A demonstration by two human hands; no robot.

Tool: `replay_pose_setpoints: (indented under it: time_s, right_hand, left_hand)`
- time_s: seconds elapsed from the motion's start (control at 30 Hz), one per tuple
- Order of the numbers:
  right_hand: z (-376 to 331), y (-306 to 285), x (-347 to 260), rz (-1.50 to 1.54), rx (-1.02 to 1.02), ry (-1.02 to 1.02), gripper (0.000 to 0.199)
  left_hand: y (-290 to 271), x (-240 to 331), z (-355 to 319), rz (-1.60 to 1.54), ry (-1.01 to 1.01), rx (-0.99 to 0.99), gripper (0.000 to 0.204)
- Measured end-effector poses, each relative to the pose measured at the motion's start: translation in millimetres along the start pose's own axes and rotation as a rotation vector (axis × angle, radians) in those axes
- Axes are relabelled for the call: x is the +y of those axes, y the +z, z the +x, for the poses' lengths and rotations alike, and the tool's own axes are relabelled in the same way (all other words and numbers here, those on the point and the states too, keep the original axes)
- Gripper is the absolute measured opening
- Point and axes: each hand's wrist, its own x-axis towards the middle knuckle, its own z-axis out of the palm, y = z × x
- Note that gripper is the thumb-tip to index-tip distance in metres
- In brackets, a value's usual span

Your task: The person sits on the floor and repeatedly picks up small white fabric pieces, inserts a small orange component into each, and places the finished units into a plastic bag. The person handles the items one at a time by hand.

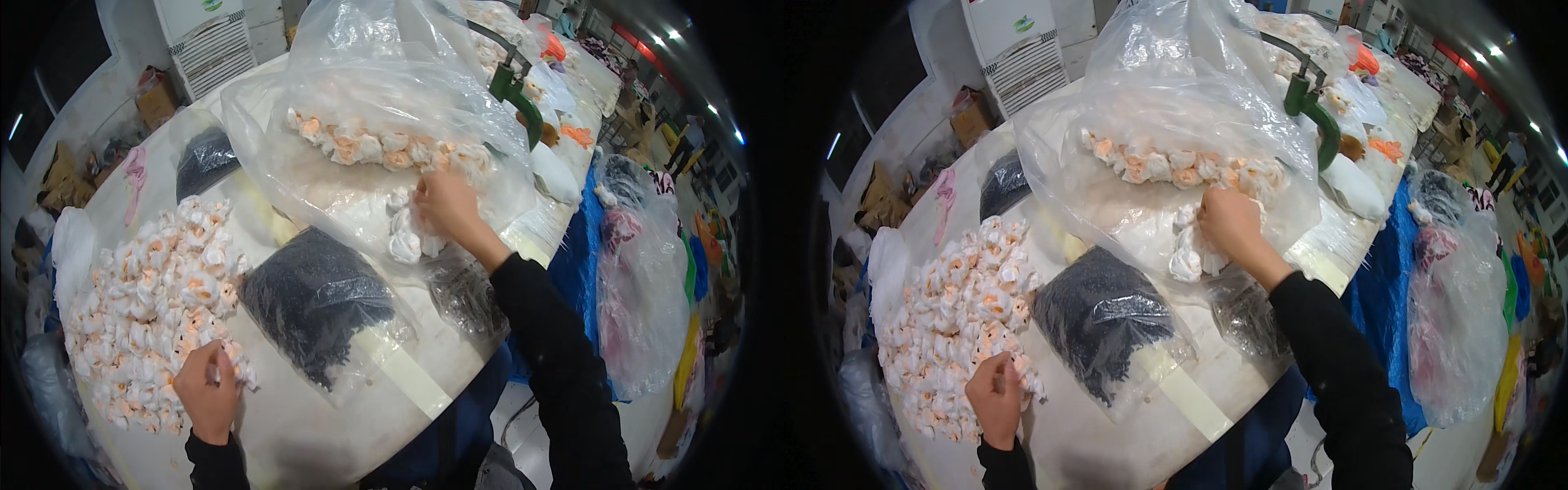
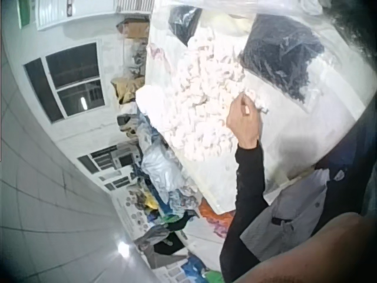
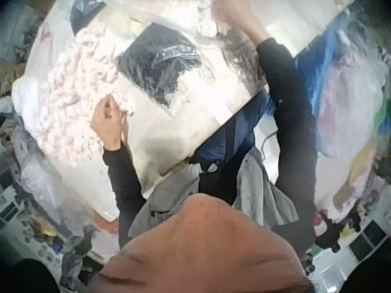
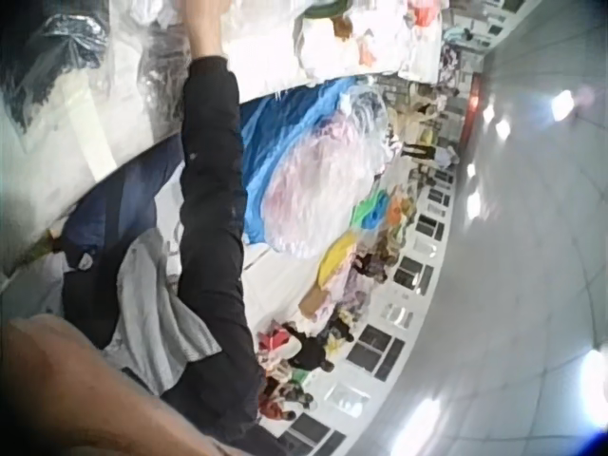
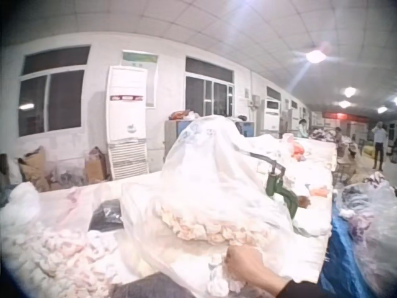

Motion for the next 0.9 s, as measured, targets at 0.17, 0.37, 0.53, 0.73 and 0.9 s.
replay_pose_setpoints:
  time_s: [0.17,0.37,0.53,0.73,0.9]
  right_hand:
    - [-44.9,-49.5,-35.5,0.133,0.196,-0.194,0.006]
    - [-139.2,-84.3,-72.5,0.51,0.01,-0.586,0.012]
    - [-268.2,-24.3,-111.8,0.853,0.057,-0.46,0.012]
    - [-289.0,-7.2,-122.0,0.82,0.23,-0.202,0.014]
    - [-241.4,12.5,-126.6,0.568,0.176,-0.13,0.018]
  left_hand:
    - [-4.4,30.2,-16.7,-0.251,-0.061,-0.002,0.017]
    - [9.5,70.0,-42.4,-1.101,-0.307,-0.649,0.067]
    - [30.5,69.8,-58.3,-1.351,-0.441,-0.84,0.053]
    - [38.3,66.5,-79.2,-1.122,-0.274,-0.825,0.036]
    - [41.1,67.7,-84.2,-0.985,-0.114,-0.678,0.031]
